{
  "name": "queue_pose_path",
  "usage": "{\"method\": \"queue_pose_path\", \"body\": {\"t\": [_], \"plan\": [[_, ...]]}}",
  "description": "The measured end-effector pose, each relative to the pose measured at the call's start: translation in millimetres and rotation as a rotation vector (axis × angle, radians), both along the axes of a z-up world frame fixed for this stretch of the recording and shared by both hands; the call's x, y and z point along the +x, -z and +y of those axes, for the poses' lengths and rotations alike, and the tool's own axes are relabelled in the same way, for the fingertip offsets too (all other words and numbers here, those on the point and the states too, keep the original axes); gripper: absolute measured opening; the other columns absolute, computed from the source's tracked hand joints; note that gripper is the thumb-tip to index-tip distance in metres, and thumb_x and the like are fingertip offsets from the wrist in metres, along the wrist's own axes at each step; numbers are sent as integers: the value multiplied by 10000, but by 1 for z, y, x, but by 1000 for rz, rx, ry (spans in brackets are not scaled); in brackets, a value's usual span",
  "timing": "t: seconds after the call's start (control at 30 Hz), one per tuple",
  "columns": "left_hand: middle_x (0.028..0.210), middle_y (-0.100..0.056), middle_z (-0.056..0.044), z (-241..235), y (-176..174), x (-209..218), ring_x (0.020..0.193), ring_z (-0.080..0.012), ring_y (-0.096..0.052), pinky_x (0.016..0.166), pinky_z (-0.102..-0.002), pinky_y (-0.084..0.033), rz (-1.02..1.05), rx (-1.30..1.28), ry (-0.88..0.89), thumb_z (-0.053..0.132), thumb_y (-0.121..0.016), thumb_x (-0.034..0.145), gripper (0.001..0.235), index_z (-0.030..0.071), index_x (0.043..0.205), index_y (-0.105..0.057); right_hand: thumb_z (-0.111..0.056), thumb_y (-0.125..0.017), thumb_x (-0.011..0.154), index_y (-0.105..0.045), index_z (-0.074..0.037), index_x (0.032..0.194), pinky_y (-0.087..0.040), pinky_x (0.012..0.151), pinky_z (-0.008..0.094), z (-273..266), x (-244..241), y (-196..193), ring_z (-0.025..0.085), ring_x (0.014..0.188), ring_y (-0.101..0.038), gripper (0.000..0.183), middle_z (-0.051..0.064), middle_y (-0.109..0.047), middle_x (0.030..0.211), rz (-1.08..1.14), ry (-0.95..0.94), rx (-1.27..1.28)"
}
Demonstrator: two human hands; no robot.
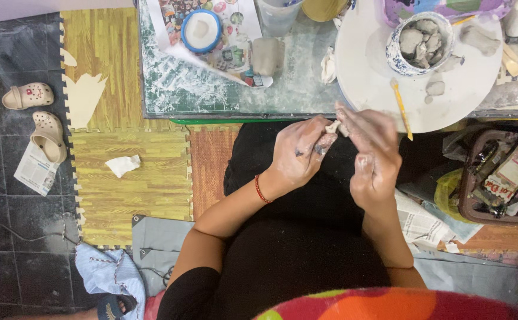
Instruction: The person kneads and shapes a small piece of clay by hand. They repeatedly roll and press the clay between their palms and fingers to form a small ball.
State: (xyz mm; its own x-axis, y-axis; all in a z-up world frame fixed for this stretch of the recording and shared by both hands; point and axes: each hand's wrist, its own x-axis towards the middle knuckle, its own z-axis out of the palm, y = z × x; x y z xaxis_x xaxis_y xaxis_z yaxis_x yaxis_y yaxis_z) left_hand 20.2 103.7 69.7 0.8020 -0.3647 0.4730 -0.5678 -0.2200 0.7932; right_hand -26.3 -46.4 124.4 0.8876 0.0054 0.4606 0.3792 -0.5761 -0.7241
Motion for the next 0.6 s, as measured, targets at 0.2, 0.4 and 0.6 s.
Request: {"method": "queue_pose_path", "body": {"t": [0.2, 0.4, 0.6], "plan": [[1015, -644, -86, 4, -4, 5, 870, -282, -664, 756, -400, -527, -168, 205, -153, 240, -646, 959, 229, 61, 1099, -617, -558, -271, 1146, -295, -11, 1649, -200, 1363, 447, 13, -17, -4, 321, 1641, -283, 743, 207, -330, 1710, 222, -273, 291], [1058, -624, -82, 12, -7, 5, 880, -276, -653, 751, -417, -515, -203, 256, -118, 394, -445, 1033, 323, 141, 1094, -638, -137, -616, 1079, -474, 60, 1437, -489, 1173, 399, 12, -8, 39, 252, 1370, -589, 432, 213, -590, 1453, 164, -105, 483], [1014, -612, -89, 8, -3, 4, 801, -210, -608, 710, -330, -492, 52, -80, 61, 577, -225, 1101, 611, 96, 1034, -596, -42, -623, 1102, -618, 86, 1187, -559, 1007, 333, -1, 2, 73, 198, 1043, -683, 154, 180, -718, 1127, 110, 87, 620]]}}
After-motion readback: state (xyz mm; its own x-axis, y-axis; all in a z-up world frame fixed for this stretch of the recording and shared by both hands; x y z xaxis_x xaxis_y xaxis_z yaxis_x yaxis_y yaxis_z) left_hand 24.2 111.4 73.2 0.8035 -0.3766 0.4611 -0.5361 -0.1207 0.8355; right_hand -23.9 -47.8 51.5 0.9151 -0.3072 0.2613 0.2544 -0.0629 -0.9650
